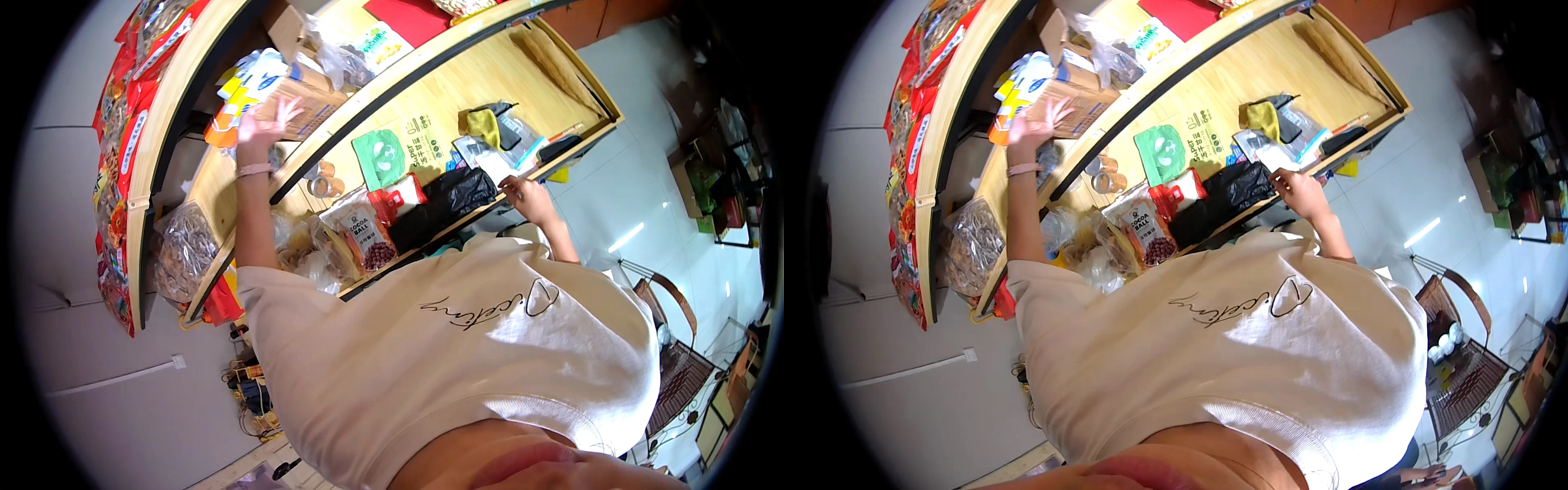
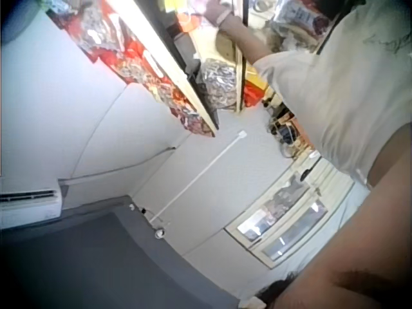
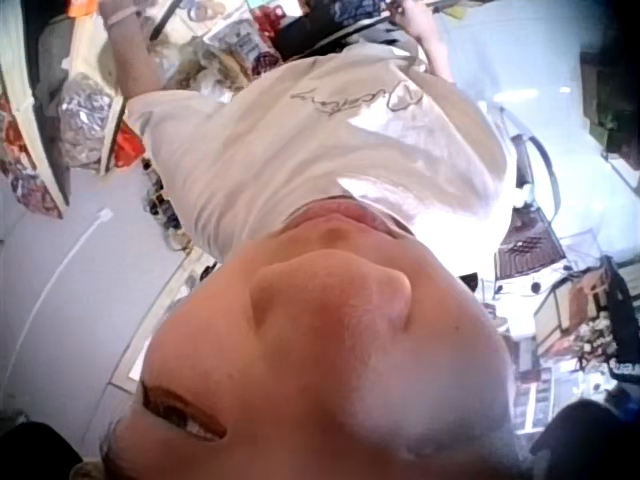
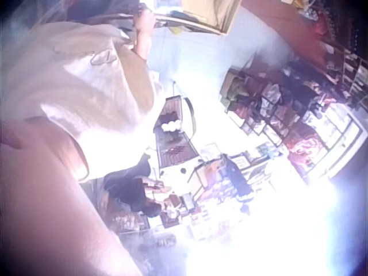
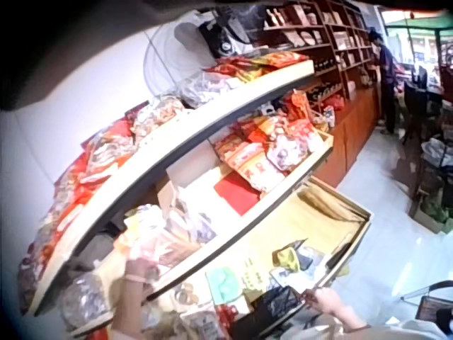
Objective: The person retrieves snack packets and packs them into a cardboard box on a shelf.
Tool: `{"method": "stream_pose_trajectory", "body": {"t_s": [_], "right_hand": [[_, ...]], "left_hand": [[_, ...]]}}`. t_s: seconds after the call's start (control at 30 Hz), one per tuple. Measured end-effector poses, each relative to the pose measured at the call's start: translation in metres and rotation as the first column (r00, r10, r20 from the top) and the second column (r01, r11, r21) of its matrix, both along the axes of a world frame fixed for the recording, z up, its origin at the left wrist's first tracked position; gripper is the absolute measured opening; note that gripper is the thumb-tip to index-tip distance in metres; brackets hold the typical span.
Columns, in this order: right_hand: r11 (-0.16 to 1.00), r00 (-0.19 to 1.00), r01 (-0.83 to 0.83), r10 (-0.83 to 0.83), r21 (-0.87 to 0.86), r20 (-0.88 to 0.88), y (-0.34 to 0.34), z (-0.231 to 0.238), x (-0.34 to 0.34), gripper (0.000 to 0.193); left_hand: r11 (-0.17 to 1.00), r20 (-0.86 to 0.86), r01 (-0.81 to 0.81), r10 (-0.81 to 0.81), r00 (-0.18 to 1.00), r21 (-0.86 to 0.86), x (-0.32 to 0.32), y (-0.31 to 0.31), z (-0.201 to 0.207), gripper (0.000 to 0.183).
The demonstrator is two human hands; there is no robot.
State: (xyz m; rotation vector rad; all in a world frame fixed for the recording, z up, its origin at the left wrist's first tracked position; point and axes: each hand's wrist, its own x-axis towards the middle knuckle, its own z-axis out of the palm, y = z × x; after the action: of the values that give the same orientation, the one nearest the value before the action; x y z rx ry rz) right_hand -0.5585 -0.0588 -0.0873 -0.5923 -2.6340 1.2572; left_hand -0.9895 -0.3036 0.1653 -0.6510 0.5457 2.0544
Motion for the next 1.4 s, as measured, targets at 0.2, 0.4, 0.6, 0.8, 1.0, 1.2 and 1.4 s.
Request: {"method": "stream_pose_trajectory", "body": {"t_s": [0.2, 0.4, 0.6, 0.8, 1.0, 1.2, 1.4], "right_hand": [[0.998, 0.998, 0.062, -0.061, -0.026, 0.03, 0.013, -0.003, 0.012, 0.015], [0.998, 0.999, -0.011, 0.014, -0.069, 0.038, 0.028, -0.023, 0.009, 0.015], [0.976, 0.978, -0.205, 0.207, -0.077, 0.02, 0.048, -0.036, -0.022, 0.014], [0.955, 0.958, -0.283, 0.286, -0.086, 0.025, 0.1, -0.032, -0.045, 0.015], [0.998, 1.0, -0.01, 0.009, -0.064, -0.011, 0.189, -0.016, -0.04, 0.02], [0.891, 0.852, 0.311, -0.416, -0.332, -0.318, 0.29, 0.015, -0.006, 0.019], [0.806, 0.611, 0.389, -0.588, -0.447, -0.53, 0.314, 0.081, 0.016, 0.017]], "left_hand": [[0.992, 0.033, -0.008, 0.004, 0.999, 0.129, 0.02, -0.041, 0.02, 0.072], [0.996, -0.289, 0.094, -0.087, 0.953, 0.01, 0.103, -0.059, 0.056, 0.071], [0.983, -0.295, 0.041, -0.094, 0.951, -0.181, 0.207, -0.077, 0.014, 0.051], [0.963, -0.293, -0.074, -0.005, 0.956, -0.259, 0.299, -0.045, -0.026, 0.041], [0.853, -0.475, -0.156, -0.118, 0.872, -0.499, 0.348, 0.024, -0.054, 0.033], [0.82, -0.368, -0.026, -0.228, 0.901, -0.572, 0.353, 0.065, -0.063, 0.029], [0.7, -0.314, 0.156, -0.493, 0.812, -0.697, 0.342, 0.115, -0.072, 0.031]]}}
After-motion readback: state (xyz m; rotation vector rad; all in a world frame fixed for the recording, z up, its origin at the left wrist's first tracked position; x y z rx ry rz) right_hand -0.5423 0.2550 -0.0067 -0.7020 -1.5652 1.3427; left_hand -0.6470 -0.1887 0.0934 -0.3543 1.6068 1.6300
